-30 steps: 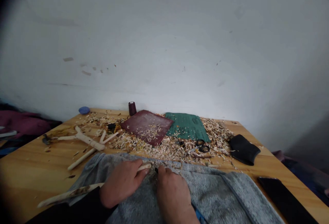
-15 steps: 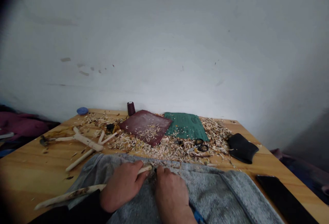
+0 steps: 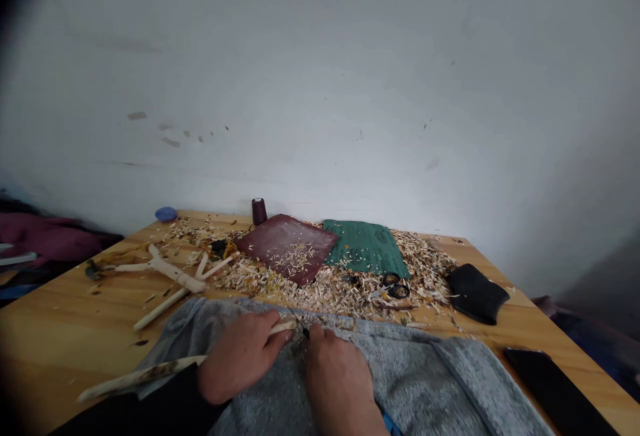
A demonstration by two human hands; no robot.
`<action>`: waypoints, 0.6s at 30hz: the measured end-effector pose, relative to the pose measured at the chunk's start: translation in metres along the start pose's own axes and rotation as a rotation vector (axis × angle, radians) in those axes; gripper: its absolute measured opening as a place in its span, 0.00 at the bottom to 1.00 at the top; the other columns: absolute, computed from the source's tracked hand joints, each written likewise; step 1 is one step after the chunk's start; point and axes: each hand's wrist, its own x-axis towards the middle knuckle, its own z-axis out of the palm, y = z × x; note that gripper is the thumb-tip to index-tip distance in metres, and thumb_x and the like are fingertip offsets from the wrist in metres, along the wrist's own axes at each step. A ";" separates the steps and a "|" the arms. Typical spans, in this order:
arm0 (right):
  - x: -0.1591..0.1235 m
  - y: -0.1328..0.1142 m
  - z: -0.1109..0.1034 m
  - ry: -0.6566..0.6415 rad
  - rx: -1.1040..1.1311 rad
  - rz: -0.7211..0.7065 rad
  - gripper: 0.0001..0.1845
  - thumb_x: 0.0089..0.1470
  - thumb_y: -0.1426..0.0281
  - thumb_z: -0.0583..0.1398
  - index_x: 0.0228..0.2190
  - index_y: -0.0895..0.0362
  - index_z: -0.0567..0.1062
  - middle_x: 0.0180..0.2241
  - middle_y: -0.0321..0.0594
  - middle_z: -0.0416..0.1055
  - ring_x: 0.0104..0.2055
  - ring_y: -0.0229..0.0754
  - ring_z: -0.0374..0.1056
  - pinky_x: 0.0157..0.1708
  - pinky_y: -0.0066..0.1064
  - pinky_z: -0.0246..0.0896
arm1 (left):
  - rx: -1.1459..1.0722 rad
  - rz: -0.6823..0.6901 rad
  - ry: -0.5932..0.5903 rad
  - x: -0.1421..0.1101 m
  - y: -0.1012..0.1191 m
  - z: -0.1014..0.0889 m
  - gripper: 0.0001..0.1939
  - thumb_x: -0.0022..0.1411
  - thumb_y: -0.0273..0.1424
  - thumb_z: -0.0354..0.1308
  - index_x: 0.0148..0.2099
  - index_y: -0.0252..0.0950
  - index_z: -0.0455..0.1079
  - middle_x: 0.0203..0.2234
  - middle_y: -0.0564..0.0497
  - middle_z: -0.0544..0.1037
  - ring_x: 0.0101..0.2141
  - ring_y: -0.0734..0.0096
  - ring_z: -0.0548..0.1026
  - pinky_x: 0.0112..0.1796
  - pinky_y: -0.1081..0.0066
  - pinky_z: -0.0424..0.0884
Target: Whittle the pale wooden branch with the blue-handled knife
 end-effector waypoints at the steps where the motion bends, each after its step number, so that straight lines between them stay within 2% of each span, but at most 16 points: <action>1: 0.000 0.000 0.000 0.000 -0.002 0.003 0.13 0.60 0.78 0.49 0.38 0.57 0.72 0.32 0.46 0.77 0.33 0.48 0.75 0.28 0.32 0.64 | 0.000 0.004 0.001 0.000 0.001 0.001 0.13 0.63 0.39 0.48 0.36 0.38 0.70 0.31 0.45 0.80 0.35 0.53 0.78 0.34 0.62 0.68; 10: 0.000 -0.002 0.007 0.012 -0.057 0.024 0.16 0.56 0.83 0.49 0.38 0.57 0.71 0.33 0.46 0.76 0.33 0.48 0.75 0.28 0.32 0.64 | 0.002 0.067 -0.013 -0.005 0.006 0.008 0.12 0.63 0.37 0.47 0.37 0.39 0.70 0.30 0.45 0.80 0.34 0.53 0.78 0.32 0.61 0.69; 14: -0.001 -0.004 0.004 0.020 -0.073 0.002 0.14 0.56 0.83 0.50 0.37 0.57 0.71 0.33 0.46 0.76 0.34 0.46 0.75 0.29 0.30 0.64 | 0.001 0.042 -0.022 -0.002 0.004 0.004 0.13 0.63 0.39 0.48 0.36 0.39 0.70 0.30 0.46 0.81 0.34 0.53 0.79 0.32 0.62 0.69; 18: -0.002 -0.003 0.000 0.034 -0.061 -0.003 0.15 0.56 0.82 0.48 0.36 0.56 0.70 0.32 0.43 0.76 0.33 0.48 0.75 0.28 0.33 0.66 | 0.012 -0.007 -0.011 0.001 0.001 -0.002 0.13 0.63 0.38 0.48 0.35 0.38 0.70 0.30 0.46 0.80 0.35 0.53 0.78 0.33 0.61 0.68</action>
